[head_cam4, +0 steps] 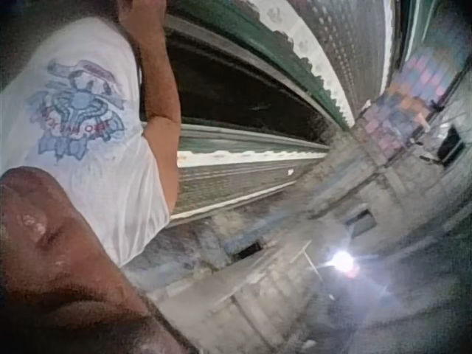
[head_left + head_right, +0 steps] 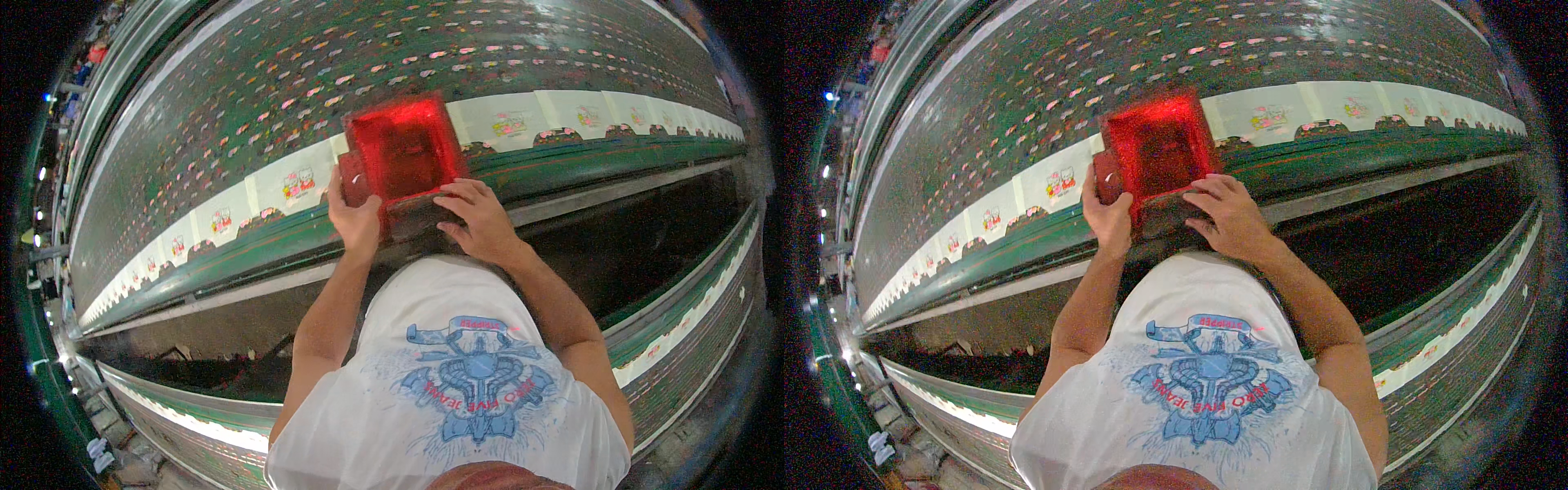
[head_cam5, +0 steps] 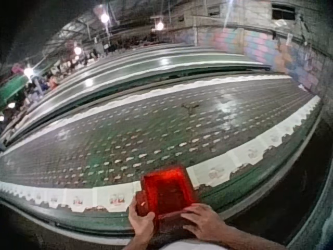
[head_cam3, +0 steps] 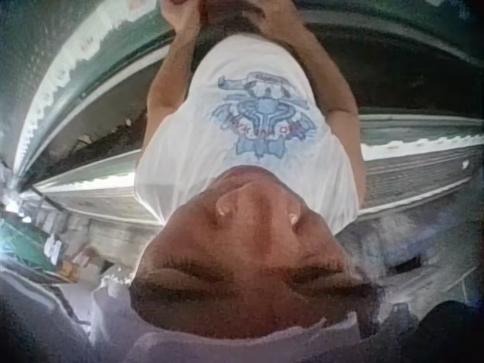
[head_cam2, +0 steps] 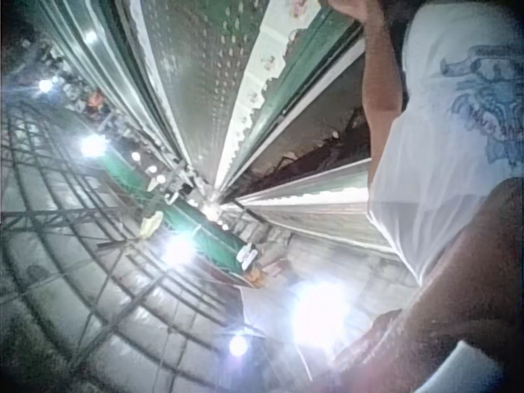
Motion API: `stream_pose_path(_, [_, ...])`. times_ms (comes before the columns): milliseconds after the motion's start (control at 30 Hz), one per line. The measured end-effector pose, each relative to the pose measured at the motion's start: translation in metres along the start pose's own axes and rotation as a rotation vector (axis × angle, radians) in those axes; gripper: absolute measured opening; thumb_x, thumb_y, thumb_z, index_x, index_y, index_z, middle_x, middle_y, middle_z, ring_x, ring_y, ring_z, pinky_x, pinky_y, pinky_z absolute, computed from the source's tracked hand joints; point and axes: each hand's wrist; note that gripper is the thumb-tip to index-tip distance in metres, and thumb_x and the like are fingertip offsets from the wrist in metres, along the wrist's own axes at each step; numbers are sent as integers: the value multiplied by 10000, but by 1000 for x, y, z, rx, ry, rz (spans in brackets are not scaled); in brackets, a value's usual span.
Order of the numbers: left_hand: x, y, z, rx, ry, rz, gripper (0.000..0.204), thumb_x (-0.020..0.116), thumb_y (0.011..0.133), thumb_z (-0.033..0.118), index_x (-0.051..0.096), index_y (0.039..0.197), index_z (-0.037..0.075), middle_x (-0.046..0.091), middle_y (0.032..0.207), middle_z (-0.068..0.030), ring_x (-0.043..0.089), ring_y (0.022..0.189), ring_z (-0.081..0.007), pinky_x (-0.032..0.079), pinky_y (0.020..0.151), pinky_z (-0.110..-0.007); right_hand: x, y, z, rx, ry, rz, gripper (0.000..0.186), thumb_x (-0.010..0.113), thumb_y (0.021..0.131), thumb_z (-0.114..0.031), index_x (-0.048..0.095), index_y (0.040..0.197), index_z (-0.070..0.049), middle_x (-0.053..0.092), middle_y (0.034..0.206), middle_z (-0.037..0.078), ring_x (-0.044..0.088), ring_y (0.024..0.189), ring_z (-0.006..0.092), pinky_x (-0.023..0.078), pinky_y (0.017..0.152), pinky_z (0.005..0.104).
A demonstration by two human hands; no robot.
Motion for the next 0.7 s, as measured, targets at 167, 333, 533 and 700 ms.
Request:
stream_pose_path(167, [41,-12,27,25,-56,7,958,734,820,-187,420,1718,-81,604,1622,-183,633,1461,-271,533,1240,-419,-21,-30,37,301,321,144,494,901,938,-184,761,1402,-87,728,1459,169,641,1412,404,500,1225,539])
stream_pose_path(333, [114,-30,13,95,-65,8,961,714,821,-194,406,1724,-77,597,1636,-174,627,1474,-273,533,1240,-421,-62,-58,86,269,261,211,495,898,920,-123,768,1396,-83,739,1461,166,643,1430,393,479,1253,516])
stream_pose_path(533, [201,-47,-16,9,-137,12,985,673,821,-218,375,1748,-67,577,1666,-171,612,1494,-281,529,1242,-413,-124,-88,154,256,269,187,493,872,918,-73,773,1401,-84,726,1502,159,626,1459,384,465,1267,521])
stream_pose_path(700, [231,-57,-11,-55,-116,28,983,699,801,-217,414,1731,-77,605,1639,-167,634,1460,-278,545,1218,-403,-157,-104,186,230,345,120,469,835,934,-35,772,1397,-69,719,1519,173,610,1496,382,467,1268,519])
Point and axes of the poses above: each hand's wrist, its own y-axis towards the middle knuckle, its own x-axis out of the palm, z = x × y
